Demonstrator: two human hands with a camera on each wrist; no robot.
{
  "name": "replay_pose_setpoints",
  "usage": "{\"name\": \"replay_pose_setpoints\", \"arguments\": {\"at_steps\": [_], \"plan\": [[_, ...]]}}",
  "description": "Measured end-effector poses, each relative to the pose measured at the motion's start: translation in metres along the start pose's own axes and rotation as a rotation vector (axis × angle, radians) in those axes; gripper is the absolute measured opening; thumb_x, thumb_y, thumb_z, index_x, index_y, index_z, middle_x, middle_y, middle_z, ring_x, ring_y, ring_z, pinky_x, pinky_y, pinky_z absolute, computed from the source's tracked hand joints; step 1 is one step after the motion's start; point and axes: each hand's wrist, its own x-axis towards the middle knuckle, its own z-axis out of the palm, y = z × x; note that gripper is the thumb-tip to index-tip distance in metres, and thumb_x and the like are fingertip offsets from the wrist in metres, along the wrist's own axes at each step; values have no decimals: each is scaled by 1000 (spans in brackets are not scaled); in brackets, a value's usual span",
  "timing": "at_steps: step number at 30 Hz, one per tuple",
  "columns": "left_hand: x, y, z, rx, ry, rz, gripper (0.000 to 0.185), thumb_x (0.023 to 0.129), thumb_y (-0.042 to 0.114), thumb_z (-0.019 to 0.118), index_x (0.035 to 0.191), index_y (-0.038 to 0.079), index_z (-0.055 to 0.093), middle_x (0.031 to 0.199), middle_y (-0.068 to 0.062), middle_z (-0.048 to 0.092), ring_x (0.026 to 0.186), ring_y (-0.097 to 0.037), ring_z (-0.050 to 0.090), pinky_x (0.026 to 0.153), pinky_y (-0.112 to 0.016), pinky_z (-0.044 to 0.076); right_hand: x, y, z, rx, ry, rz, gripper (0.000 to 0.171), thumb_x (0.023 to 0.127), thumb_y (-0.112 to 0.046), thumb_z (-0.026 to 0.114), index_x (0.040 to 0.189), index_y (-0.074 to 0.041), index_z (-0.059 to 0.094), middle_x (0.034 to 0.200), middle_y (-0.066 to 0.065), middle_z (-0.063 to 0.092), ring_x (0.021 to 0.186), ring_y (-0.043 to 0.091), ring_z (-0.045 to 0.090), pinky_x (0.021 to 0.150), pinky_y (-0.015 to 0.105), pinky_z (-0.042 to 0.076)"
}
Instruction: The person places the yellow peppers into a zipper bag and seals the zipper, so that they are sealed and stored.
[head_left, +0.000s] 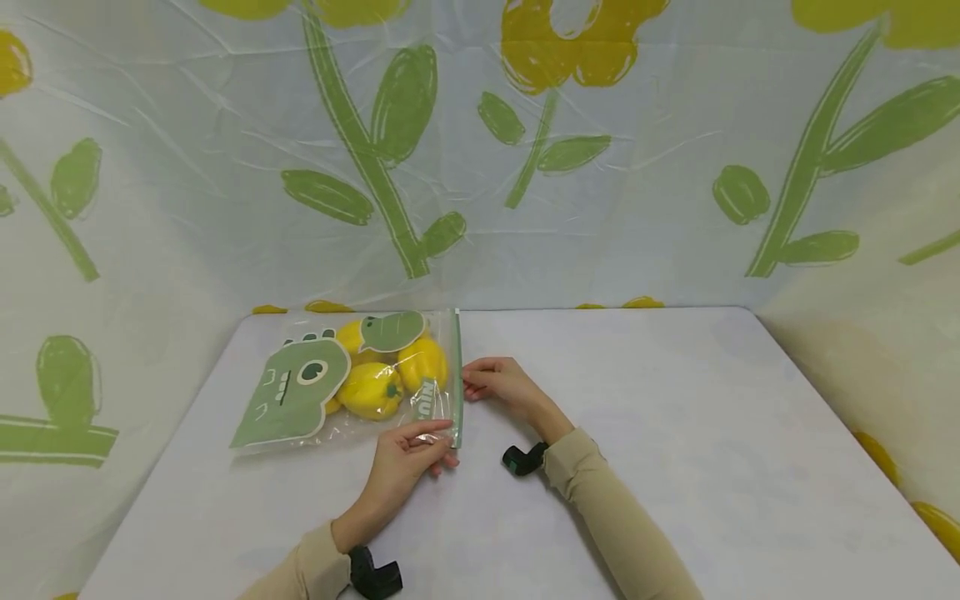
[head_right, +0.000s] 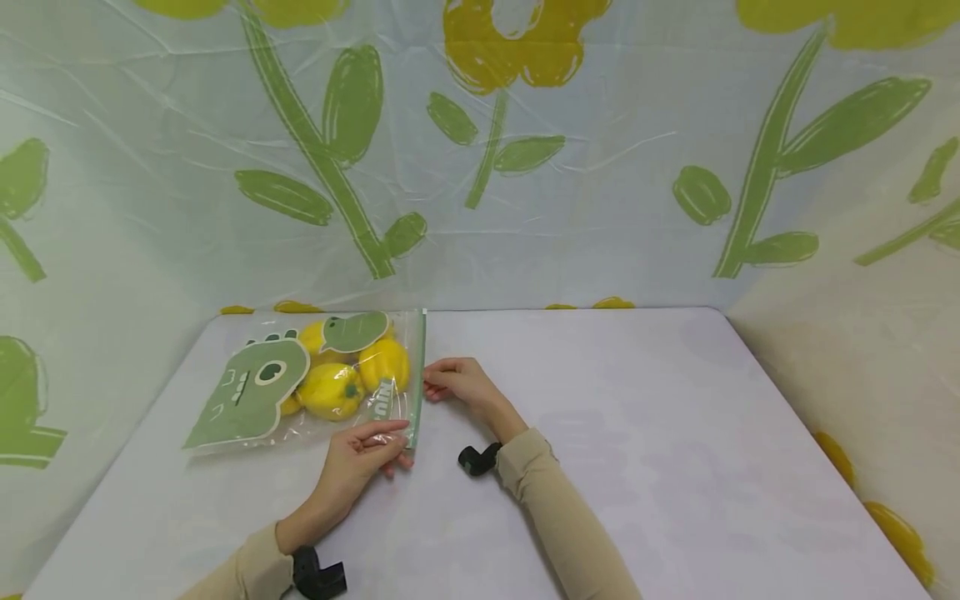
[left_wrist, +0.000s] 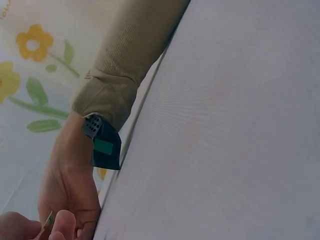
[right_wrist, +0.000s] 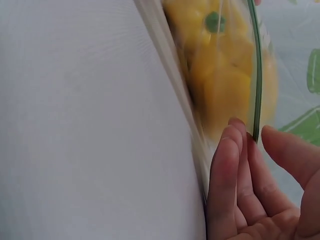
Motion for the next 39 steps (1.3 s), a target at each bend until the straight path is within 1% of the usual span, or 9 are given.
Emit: {"name": "replay_pose_setpoints", "arguments": {"at_steps": [6,11,15,18,22,25,28,34,39], "plan": [[0,6,-4,1,-51,-106,30,96,15,64,122,0,67,85,-20,73,66,-23,69,58,-27,53,-1,-1,5,-22,35,2,20,94,-6,63,102,12,67,75,5,67,65,13,62,67,25,54],[-4,33,-32,41,-322,-225,43,102,22,53,139,0,51,103,-20,72,79,-28,72,65,-33,56,0,-1,9,-35,43,17,17,93,-6,64,98,10,68,74,6,66,65,13,61,66,25,54],[-2,68,-70,152,-439,-151,44,104,20,50,140,-5,48,99,-22,71,76,-31,70,63,-35,56,0,-1,8,-42,37,15,18,93,-7,64,99,10,67,74,6,66,66,13,60,66,24,54],[4,93,-104,276,-368,-20,40,104,17,50,135,-8,50,91,-22,70,66,-30,66,56,-34,53,0,-2,7,-48,35,21,19,94,-9,64,99,9,67,75,6,65,66,13,60,66,24,53],[13,116,-156,549,-164,111,36,104,17,50,132,-4,55,89,-21,68,68,-30,62,55,-33,50,1,-2,8,-49,39,35,19,94,-8,64,99,9,67,77,6,66,67,14,60,67,24,53],[21,119,-192,821,-30,115,39,103,21,50,136,1,54,106,-24,65,85,-37,61,67,-40,50,1,-2,8,-42,43,39,17,94,-8,63,98,8,67,76,6,65,66,14,60,66,24,53],[31,112,-223,947,-22,31,50,104,27,48,147,2,43,131,-32,52,108,-47,53,80,-54,47,0,-3,8,-41,45,32,16,94,-7,63,97,8,67,76,5,65,66,14,60,66,24,53],[40,90,-260,698,-168,-172,64,105,36,45,158,11,20,149,-29,33,121,-42,48,87,-49,47,-1,-3,9,-44,50,23,16,93,-8,63,95,7,67,76,6,65,65,14,60,66,24,53],[44,72,-277,521,-199,-200,57,106,33,46,156,13,28,145,-13,37,108,-19,58,85,-34,50,-1,-4,9,-46,47,22,16,94,-7,63,96,8,67,77,6,65,66,14,60,66,24,53]]}}
